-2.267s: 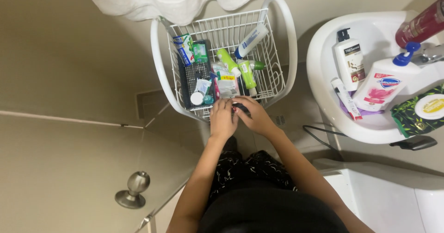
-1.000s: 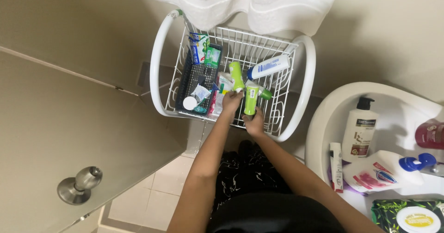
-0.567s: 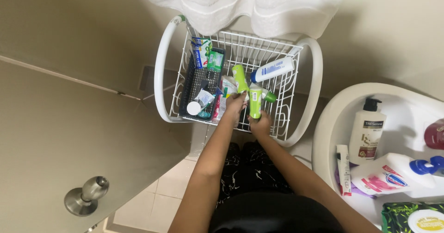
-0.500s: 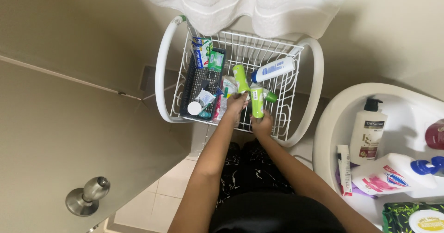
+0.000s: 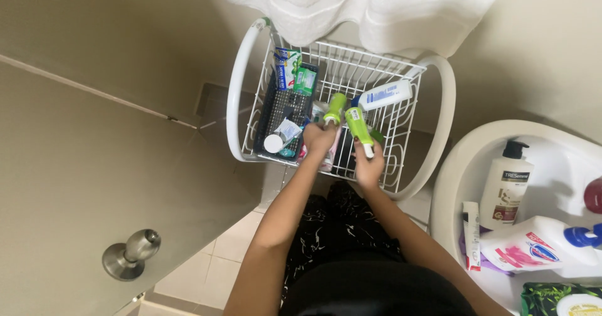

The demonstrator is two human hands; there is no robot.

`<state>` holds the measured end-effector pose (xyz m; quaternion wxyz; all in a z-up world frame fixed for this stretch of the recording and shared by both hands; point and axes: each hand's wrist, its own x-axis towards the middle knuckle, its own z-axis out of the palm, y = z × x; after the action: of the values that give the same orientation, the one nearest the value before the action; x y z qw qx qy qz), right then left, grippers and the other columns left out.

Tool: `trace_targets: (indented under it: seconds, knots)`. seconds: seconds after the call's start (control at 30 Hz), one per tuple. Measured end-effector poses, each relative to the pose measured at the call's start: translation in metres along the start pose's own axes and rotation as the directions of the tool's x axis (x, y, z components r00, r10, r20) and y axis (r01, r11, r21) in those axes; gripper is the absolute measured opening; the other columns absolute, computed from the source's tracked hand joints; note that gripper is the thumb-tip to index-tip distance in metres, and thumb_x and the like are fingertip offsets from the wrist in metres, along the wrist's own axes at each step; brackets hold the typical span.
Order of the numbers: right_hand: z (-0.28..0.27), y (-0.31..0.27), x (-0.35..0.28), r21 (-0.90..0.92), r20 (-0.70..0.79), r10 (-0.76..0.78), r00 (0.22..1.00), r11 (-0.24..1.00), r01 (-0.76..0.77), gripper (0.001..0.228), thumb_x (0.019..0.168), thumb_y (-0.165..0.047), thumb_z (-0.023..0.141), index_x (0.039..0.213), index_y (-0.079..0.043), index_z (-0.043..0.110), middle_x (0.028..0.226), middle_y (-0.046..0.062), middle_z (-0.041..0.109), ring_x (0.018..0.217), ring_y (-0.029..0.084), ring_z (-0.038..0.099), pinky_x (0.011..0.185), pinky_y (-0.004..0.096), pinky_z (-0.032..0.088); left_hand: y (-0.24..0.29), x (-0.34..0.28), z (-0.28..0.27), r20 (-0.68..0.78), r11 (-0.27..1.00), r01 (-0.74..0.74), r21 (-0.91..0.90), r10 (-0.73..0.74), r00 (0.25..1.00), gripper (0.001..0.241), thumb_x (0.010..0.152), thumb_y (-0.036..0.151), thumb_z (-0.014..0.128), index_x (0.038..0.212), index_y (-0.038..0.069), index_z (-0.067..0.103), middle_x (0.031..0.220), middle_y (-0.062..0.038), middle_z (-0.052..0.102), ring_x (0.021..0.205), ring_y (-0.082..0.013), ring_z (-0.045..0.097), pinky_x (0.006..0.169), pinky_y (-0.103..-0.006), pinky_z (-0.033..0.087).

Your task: The person organizes various toiletries and cleaning supplies from a sink and toilet lid into a white wire basket. They handle bottles of shampoo, lotion, and other personal care items, placing them into the basket one by one.

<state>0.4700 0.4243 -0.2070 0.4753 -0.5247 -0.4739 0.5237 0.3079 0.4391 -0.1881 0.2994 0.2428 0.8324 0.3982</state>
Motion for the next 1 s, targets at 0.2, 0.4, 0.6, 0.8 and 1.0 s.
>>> trace_targets:
  seconds: [0.2,0.4,0.6,0.8,1.0]
  knots:
    - [0.012,-0.050,0.000,0.103,0.016,-0.028,0.999,0.994,0.026,0.046,0.096,-0.022,0.073,0.131,0.004,0.057,0.100,0.005,0.072,0.075,0.009,0.066,0.064,0.023,0.056,0.035,-0.014,-0.057,-0.062,0.984,-0.148,0.096,0.154,0.986,0.042,0.078,0.041,0.076,0.089,0.000,0.074,0.079,-0.021,0.074,0.076,-0.0386,0.073,0.069,-0.0467,0.058]
    - [0.027,-0.071,0.007,0.038,0.050,-0.079,0.996,0.996,0.077,0.039,0.098,-0.022,0.077,0.122,0.004,0.062,0.092,0.004,0.069,0.074,0.007,0.062,0.063,0.020,0.049,0.052,-0.023,-0.122,-0.143,0.953,-0.258,0.158,0.280,0.949,0.038,0.085,0.038,0.072,0.095,0.001,0.071,0.079,-0.022,0.074,0.077,-0.0393,0.074,0.074,-0.0481,0.058]
    - [0.062,-0.072,0.025,0.110,0.165,-0.230,0.959,0.971,0.214,0.033,0.096,-0.017,0.082,0.115,0.004,0.066,0.103,0.004,0.074,0.090,0.007,0.068,0.078,0.021,0.055,0.070,-0.009,-0.165,-0.172,0.897,-0.262,0.356,0.338,0.925,0.032,0.088,0.031,0.069,0.103,0.003,0.065,0.080,-0.025,0.073,0.078,-0.0442,0.072,0.073,-0.0537,0.057]
    - [0.101,-0.100,0.040,-0.063,0.301,-0.176,0.937,0.977,0.204,0.032,0.090,-0.020,0.083,0.109,0.002,0.070,0.091,0.005,0.074,0.079,0.009,0.068,0.069,0.023,0.055,0.057,0.013,-0.165,-0.098,0.744,-0.380,0.549,0.509,0.855,0.017,0.093,0.017,0.065,0.100,0.002,0.061,0.087,-0.022,0.073,0.088,-0.0412,0.072,0.072,-0.0516,0.058]
    - [0.135,-0.099,0.061,-0.244,0.427,-0.307,0.851,0.867,0.435,0.049,0.079,-0.021,0.090,0.120,-0.001,0.072,0.096,0.007,0.076,0.079,0.011,0.070,0.070,0.027,0.057,0.036,0.043,-0.144,0.043,0.504,-0.414,0.758,0.595,0.802,0.027,0.084,0.002,0.064,0.111,0.001,0.063,0.091,-0.017,0.073,0.089,-0.0349,0.072,0.066,-0.0411,0.060]
